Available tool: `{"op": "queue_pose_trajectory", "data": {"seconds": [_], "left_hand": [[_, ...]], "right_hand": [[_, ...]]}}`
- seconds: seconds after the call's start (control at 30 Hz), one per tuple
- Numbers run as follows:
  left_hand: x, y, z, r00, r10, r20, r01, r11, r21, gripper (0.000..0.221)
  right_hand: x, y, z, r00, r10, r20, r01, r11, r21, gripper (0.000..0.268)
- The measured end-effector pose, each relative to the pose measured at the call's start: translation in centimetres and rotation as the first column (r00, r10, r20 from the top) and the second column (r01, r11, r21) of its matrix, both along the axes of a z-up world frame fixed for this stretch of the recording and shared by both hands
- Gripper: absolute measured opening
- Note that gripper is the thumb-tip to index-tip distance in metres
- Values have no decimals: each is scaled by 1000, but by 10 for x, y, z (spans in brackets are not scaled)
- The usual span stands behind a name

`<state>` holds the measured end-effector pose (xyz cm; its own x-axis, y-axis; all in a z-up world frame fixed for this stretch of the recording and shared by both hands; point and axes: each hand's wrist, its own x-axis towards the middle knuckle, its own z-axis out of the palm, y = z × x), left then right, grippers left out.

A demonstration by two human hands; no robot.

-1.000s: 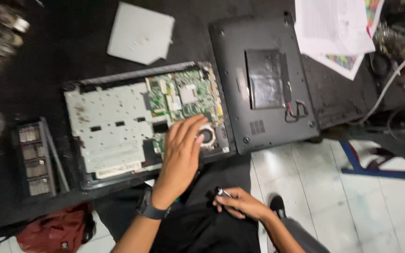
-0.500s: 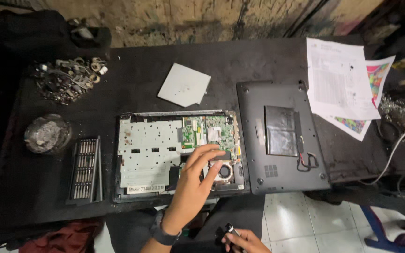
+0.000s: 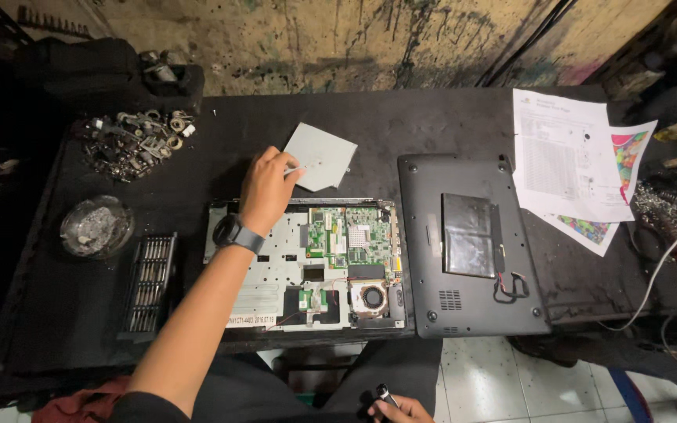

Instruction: The person assembles a laptop by connecting internal components and installing a cooling fan with a screwdriver.

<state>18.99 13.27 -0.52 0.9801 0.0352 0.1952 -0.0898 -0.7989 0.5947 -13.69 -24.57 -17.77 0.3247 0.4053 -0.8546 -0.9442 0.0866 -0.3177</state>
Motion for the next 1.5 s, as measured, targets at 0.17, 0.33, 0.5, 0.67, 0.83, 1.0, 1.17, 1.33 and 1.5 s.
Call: {"op": "queue_pose_trajectory", "data": {"seconds": [0.17,0.33,0.5,0.67,0.83,1.0,1.17,1.33,1.5], "left_hand": [[2,-6,-1,995,77,67,-81,995,66,7],[1,-4,-13,993,53,101,-70,983,169,11],[-44,-15,39,990,-6,138,6,1000,-2,12],[-178,-47,123,963,-250,-101,45,519,-854,31],[-263,-79,85,934,-326,-148,-223,-206,-953,17],[-305,-108,62,923,-372,-101,-285,-482,-828,20],[-318,-112,66,908,-419,16,-259,-590,-765,21],[-320,-111,68,909,-414,43,-228,-582,-781,20],[-318,-111,75,903,-429,5,-255,-544,-799,24]], "right_hand": [[1,5,12,994,19,107,-20,1000,3,30],[5,8,19,997,31,67,-30,999,-17,39],[4,5,18,997,-69,17,70,995,-71,45],[-12,11,106,904,-166,394,162,986,42,71],[14,63,219,593,-380,710,454,886,96,53],[36,93,284,47,-373,926,365,870,332,73],[36,143,293,-70,-83,994,472,875,106,58],[28,122,347,556,-405,726,294,913,284,72],[23,131,348,552,-540,636,371,842,393,72]]}}
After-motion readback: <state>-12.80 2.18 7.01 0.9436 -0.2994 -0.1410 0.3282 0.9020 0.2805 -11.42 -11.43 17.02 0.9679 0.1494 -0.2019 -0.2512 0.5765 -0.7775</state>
